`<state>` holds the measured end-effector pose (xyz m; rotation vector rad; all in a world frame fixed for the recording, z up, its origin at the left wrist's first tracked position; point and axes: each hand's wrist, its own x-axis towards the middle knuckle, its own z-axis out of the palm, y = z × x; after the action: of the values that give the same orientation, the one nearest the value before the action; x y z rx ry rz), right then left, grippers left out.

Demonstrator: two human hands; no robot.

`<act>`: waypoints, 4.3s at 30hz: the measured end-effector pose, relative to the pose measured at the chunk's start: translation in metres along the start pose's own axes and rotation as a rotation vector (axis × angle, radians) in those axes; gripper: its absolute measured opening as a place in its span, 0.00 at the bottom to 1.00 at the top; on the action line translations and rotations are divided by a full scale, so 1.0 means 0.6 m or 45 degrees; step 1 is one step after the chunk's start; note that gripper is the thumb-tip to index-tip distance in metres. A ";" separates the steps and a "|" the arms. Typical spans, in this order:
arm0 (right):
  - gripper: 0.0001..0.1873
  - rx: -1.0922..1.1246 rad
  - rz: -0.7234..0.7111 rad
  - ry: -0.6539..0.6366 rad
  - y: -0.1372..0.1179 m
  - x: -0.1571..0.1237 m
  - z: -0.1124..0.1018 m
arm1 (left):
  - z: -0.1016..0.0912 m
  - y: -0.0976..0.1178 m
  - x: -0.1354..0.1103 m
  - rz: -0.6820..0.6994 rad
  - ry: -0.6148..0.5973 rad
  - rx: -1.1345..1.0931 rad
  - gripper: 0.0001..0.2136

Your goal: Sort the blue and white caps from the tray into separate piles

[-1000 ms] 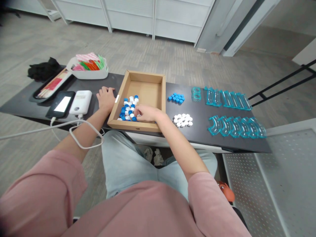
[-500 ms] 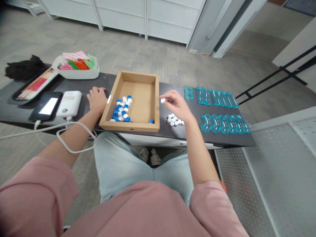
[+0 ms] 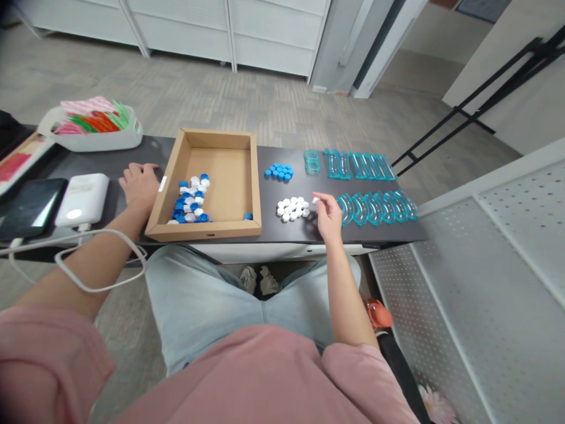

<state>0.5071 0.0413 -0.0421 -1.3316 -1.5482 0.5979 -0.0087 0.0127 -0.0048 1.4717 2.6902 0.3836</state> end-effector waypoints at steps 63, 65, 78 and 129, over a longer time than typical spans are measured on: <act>0.27 -0.642 -0.833 -1.445 -0.306 0.047 0.367 | 0.002 0.000 -0.002 0.015 0.037 -0.047 0.30; 0.25 -0.671 -0.791 -1.426 -0.302 0.047 0.366 | 0.001 0.001 -0.002 0.018 0.038 -0.050 0.30; 0.16 -0.873 -0.442 -1.202 -0.296 0.053 0.357 | -0.008 0.005 -0.010 0.005 0.030 -0.033 0.31; 0.05 -0.513 -0.620 -1.407 -0.314 0.016 0.360 | -0.004 0.003 -0.002 0.005 0.025 -0.035 0.30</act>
<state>0.2299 0.0447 0.0323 -0.8086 -2.9020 0.7777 -0.0070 0.0120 -0.0023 1.4737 2.6861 0.4362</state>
